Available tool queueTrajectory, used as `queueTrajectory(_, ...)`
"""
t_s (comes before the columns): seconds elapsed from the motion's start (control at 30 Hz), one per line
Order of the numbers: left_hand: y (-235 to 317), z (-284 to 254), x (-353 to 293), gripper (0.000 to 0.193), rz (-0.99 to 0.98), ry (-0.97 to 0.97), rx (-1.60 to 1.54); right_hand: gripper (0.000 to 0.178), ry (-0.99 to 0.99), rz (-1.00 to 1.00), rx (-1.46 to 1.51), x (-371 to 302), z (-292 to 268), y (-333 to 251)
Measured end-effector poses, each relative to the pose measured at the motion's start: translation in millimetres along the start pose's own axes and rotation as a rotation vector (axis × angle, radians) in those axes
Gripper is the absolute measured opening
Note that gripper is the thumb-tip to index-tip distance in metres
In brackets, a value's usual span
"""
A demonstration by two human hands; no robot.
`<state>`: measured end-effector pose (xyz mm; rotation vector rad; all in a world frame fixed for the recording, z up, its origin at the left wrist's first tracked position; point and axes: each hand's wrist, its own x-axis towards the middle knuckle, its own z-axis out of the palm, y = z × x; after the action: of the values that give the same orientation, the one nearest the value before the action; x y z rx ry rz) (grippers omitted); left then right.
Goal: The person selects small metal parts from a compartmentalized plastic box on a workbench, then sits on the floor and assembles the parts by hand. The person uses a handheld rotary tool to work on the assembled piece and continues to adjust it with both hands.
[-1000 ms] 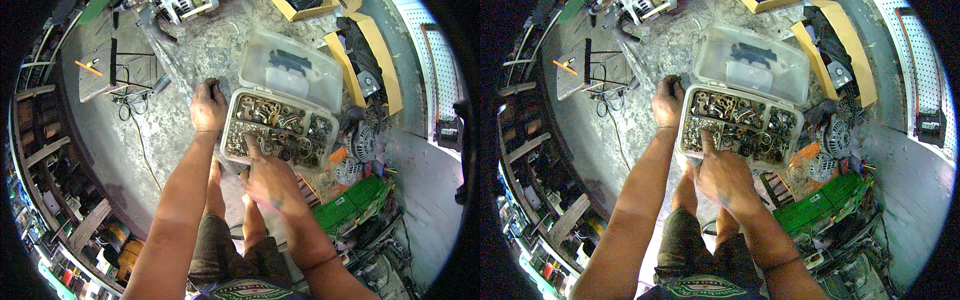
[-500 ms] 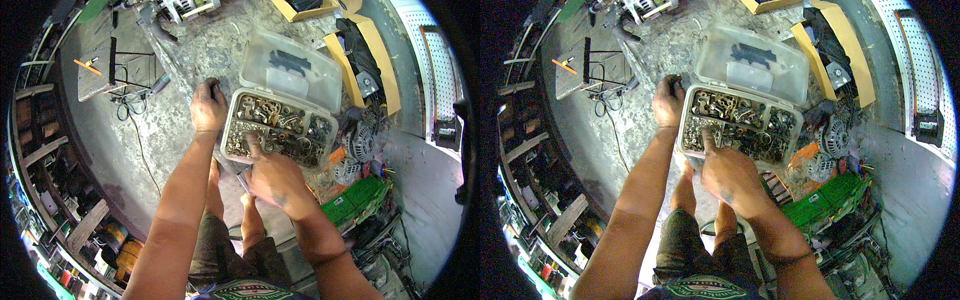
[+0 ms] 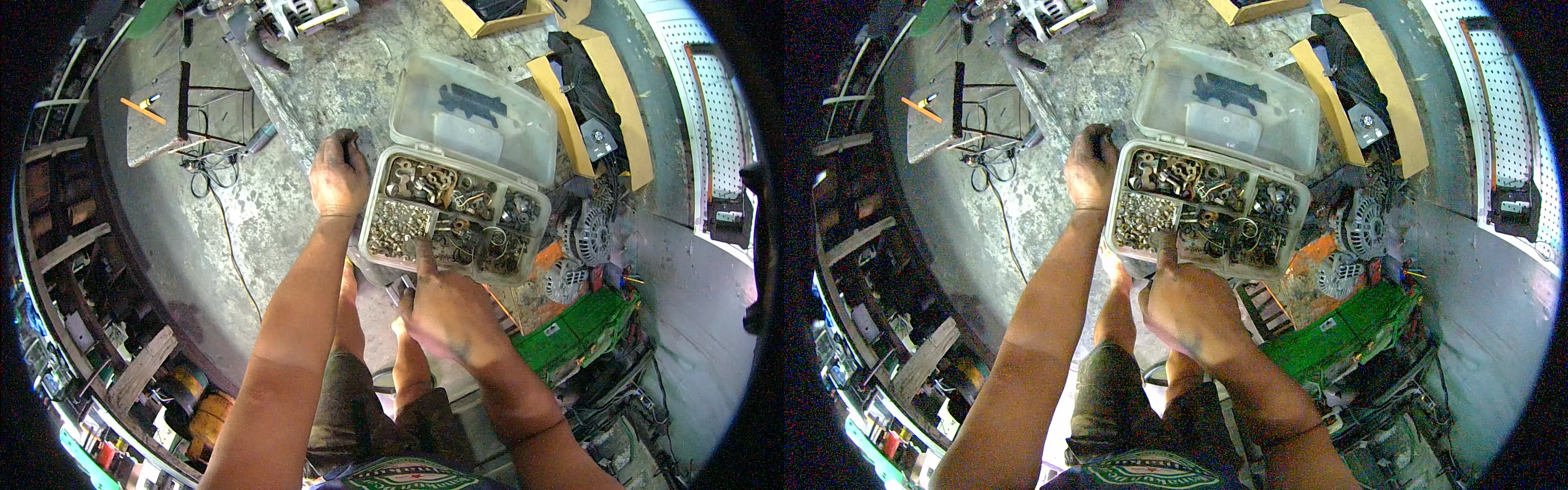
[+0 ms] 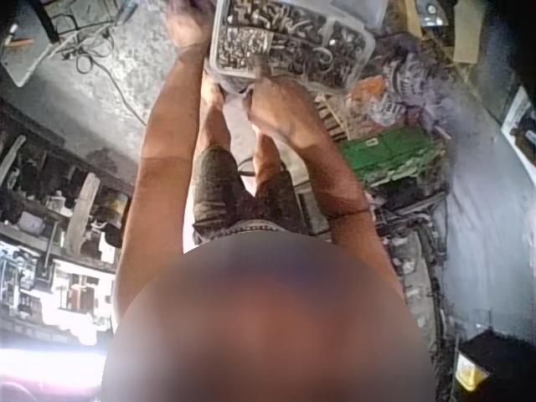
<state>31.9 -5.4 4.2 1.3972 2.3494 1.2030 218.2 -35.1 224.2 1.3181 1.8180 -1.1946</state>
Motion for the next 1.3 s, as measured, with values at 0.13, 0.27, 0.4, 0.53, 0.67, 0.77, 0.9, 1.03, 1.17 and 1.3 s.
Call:
queueTrajectory(0.13,-1,1,1,0.016,0.001,-0.01,0.007,0.09,0.022,0.02,0.013,8,6,-2)
queueTrajectory(0.27,0,2,0,0.016,-0.007,0.006,-0.019,0.091,0.063,-0.033,0.076,18,13,0)
queueTrajectory(0.4,-1,0,0,0.017,-0.019,-0.029,0.031,0.09,0.016,-0.048,0.111,12,15,2)
queueTrajectory(0.53,-2,-1,0,0.017,-0.008,-0.032,0.023,0.09,-0.004,-0.048,0.076,-4,12,11)
queueTrajectory(0.67,-2,0,0,0.017,-0.026,-0.034,0.009,0.083,0.046,-0.045,0.068,-11,14,16)
queueTrajectory(0.77,-2,0,0,0.018,-0.019,-0.032,0.003,0.077,0.06,-0.062,0.047,-11,15,19)
queueTrajectory(0.9,-2,0,2,0.018,0.006,-0.025,-0.002,0.077,0.051,-0.116,0.032,-13,8,22)
queueTrajectory(1.03,1,-2,-2,0.018,-0.04,-0.046,0.009,0.077,0.033,-0.132,-0.061,-8,3,24)
queueTrajectory(1.17,-1,-3,-1,0.02,-0.004,-0.043,0.003,0.077,0.031,-0.117,-0.038,-1,8,26)
queueTrajectory(1.3,-5,1,0,0.023,-0.042,-0.071,0.022,0.084,0.078,-0.138,-0.02,14,6,27)
